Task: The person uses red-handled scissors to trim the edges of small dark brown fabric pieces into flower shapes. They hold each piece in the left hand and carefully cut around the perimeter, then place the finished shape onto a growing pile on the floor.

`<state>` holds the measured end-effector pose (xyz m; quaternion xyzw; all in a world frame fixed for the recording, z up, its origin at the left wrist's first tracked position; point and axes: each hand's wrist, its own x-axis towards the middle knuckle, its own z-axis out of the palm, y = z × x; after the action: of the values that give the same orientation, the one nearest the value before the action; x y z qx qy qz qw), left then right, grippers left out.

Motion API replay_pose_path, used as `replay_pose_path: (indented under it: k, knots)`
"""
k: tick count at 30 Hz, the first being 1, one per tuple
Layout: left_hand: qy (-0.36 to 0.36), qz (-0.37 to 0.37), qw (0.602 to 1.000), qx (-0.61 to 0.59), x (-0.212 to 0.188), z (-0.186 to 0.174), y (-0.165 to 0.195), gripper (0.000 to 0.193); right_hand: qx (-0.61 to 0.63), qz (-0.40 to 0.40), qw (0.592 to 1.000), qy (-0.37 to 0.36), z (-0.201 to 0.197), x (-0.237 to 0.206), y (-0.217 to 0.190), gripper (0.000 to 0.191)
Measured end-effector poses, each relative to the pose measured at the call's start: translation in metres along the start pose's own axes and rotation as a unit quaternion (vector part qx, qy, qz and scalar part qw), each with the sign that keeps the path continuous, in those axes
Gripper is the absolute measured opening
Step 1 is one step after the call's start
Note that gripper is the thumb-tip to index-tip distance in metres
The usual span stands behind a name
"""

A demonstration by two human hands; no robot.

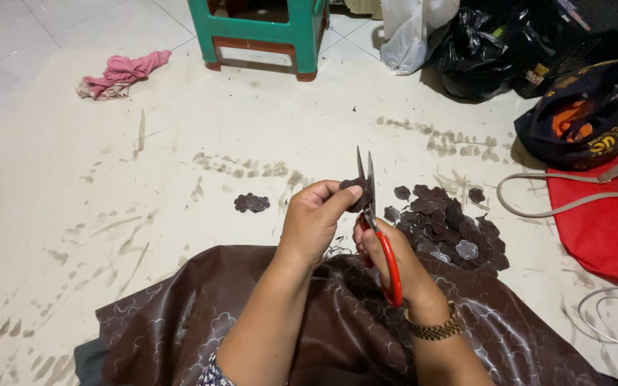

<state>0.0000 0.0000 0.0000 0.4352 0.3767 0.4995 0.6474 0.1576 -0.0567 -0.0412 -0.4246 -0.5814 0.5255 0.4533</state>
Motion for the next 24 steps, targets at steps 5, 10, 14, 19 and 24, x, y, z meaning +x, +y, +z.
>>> replay_pose_path:
  k: [5,10,14,19,24]
  knots:
    - [-0.003,-0.003,1.000,-0.025,0.0016,-0.0017,-0.0024,0.014,-0.036,-0.011,0.999,0.007,-0.0019,0.0007,0.0001,0.056]
    - [0.005,-0.014,1.000,-0.027,0.0039,-0.0034,-0.0014,0.013,-0.036,0.016,0.999,0.014,-0.0023,0.0008,-0.0009,0.055]
    - [0.007,-0.017,1.000,-0.015,0.0040,-0.0047,-0.0021,0.013,-0.012,0.035,0.999,0.013,-0.0027,0.0003,0.0001,0.052]
    - [0.012,-0.011,0.999,-0.028,0.0053,-0.0061,-0.0036,0.013,-0.050,0.022,0.998,0.015,-0.0058,0.0021,0.0024,0.053]
    - [0.025,-0.017,0.999,-0.025,0.0055,-0.0076,-0.0028,0.014,-0.033,0.041,0.999,0.007,-0.0075,0.0013,0.0069,0.053]
